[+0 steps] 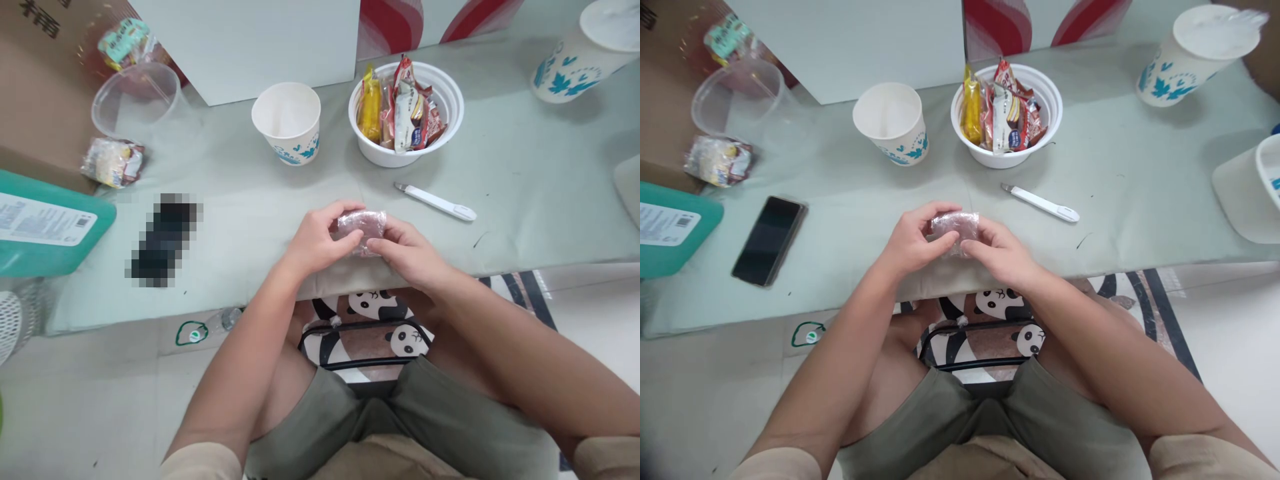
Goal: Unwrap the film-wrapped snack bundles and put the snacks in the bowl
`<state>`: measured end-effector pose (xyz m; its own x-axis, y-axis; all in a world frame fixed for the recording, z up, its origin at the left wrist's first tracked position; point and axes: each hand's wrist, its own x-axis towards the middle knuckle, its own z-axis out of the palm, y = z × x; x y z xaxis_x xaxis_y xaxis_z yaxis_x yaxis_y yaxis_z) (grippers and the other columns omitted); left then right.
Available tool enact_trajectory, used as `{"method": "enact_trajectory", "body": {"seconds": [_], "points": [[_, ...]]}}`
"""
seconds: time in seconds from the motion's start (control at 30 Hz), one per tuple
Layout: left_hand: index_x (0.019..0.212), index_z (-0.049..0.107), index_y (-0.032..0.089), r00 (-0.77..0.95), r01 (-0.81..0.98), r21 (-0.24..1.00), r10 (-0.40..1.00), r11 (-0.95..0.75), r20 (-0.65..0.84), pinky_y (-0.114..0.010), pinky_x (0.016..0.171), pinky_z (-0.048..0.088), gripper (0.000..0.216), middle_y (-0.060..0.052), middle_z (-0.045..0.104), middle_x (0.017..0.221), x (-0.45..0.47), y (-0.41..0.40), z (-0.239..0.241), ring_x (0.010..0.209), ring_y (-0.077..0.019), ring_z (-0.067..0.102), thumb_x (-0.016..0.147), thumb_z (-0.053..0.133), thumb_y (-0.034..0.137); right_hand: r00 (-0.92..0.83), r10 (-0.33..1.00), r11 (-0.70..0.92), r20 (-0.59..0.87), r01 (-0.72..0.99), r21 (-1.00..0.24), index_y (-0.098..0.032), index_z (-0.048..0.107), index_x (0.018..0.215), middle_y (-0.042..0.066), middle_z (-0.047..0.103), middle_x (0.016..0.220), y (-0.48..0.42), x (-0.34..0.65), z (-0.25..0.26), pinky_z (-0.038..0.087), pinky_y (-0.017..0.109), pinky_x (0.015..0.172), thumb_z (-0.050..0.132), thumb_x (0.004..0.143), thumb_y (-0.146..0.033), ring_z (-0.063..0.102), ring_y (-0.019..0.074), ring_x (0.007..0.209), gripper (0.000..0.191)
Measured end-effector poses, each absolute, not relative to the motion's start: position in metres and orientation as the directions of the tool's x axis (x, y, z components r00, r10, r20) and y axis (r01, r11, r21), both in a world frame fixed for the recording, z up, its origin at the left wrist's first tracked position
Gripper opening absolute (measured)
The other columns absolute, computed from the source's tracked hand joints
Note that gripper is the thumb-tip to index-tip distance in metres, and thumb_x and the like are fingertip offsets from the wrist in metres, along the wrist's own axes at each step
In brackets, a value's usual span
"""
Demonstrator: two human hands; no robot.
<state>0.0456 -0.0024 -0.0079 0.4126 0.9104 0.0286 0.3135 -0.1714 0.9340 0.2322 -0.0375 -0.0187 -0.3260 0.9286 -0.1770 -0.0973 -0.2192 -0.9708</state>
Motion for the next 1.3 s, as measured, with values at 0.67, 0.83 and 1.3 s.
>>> {"method": "enact_trajectory", "body": {"seconds": [0.67, 0.83, 1.3], "points": [[0.099, 0.071, 0.015, 0.377, -0.029, 0.947, 0.881, 0.319, -0.285, -0.025, 0.067, 0.055, 0.035, -0.004, 0.076, 0.081, 0.050, 0.000, -0.008, 0.069, -0.0135, 0.069, 0.072, 0.085, 0.032, -0.093, 0.990, -0.109, -0.108, -0.002, -0.994, -0.021, 0.061, 0.096, 0.002, 0.069, 0.088, -0.033, 0.237, -0.017, 0.052, 0.031, 0.072, 0.075, 0.083, -0.042, 0.063, 0.0158, 0.079, 0.028], [0.092, 0.068, 0.016, 0.354, -0.050, 0.968, 0.911, 0.245, -0.212, -0.024, 0.071, 0.054, 0.029, -0.002, 0.074, 0.085, 0.047, -0.001, -0.007, 0.075, -0.0127, 0.068, 0.071, 0.083, 0.030, -0.153, 0.984, -0.081, -0.092, 0.080, -0.994, -0.021, 0.066, 0.097, 0.004, 0.072, 0.091, -0.036, 0.230, -0.018, 0.055, 0.035, 0.075, 0.073, 0.085, -0.045, 0.066, 0.0197, 0.083, 0.028], [0.087, 0.064, 0.018, 0.064, -0.235, 0.958, 0.986, 0.162, -0.151, -0.024, 0.067, 0.052, 0.020, -0.002, 0.070, 0.078, -0.002, 0.004, 0.009, 0.068, -0.0109, 0.067, 0.085, 0.073, 0.036, -0.202, 0.946, 0.324, 0.255, 0.646, -0.691, -0.023, 0.066, 0.109, -0.003, 0.058, 0.068, 0.064, 0.177, 0.073, 0.039, 0.031, 0.062, 0.069, 0.088, -0.018, 0.052, 0.0128, 0.061, 0.022]]}}
